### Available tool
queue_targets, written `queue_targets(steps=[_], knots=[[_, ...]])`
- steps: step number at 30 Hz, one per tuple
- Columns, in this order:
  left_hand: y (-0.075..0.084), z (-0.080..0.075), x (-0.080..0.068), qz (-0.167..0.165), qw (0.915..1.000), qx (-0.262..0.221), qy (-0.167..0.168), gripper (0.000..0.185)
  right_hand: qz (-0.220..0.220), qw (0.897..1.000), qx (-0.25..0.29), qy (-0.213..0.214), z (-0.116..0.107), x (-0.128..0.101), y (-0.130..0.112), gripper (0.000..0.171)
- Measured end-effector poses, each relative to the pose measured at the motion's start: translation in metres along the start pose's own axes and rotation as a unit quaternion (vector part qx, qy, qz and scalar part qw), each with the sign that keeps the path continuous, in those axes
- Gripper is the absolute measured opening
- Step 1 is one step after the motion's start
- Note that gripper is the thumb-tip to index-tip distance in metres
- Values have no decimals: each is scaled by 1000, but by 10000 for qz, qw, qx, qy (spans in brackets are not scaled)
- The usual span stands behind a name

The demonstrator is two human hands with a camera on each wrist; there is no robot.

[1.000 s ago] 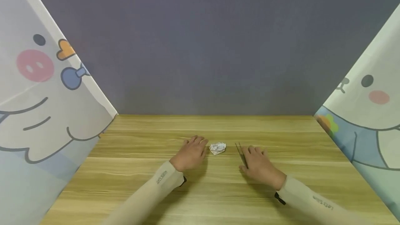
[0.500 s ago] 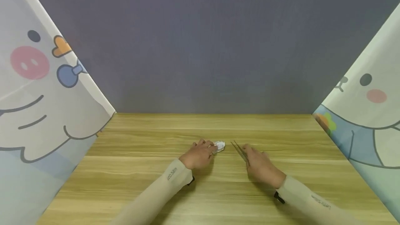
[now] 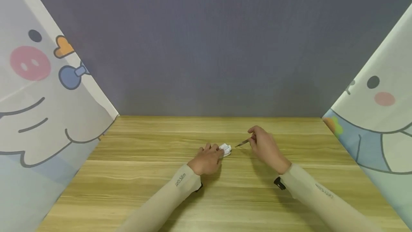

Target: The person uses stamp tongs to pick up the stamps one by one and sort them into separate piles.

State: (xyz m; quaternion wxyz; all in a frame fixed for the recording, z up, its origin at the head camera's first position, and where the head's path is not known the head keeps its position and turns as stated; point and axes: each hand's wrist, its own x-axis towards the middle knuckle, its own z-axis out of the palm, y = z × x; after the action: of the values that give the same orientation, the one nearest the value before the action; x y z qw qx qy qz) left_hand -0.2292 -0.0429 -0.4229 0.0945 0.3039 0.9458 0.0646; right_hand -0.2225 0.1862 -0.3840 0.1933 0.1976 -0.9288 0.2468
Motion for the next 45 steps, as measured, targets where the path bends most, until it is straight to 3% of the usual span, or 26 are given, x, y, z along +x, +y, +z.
queue_targets(steps=[7, 19, 27, 35, 45], knots=[[2, 0, -1, -31, 10000, 15, -43, 41, 239, 9994, 136, -213, 2, 24, -6, 7], [4, 4, 1, -125, 9998, 106, -79, 44, 665, 9940, 401, -772, 15, 56, -16, 16], [6, 4, 2, -158, 9997, 175, -119, 46, 697, 9950, 492, -528, 11, 62, -23, 15], [4, 3, 3, -223, 9995, 155, -187, 46, 510, 9925, 336, -1058, 6, 62, -33, 14], [5, 1, 1, -175, 9995, 159, -197, 45, 649, 9884, 358, -1324, 29, 65, -30, 12]])
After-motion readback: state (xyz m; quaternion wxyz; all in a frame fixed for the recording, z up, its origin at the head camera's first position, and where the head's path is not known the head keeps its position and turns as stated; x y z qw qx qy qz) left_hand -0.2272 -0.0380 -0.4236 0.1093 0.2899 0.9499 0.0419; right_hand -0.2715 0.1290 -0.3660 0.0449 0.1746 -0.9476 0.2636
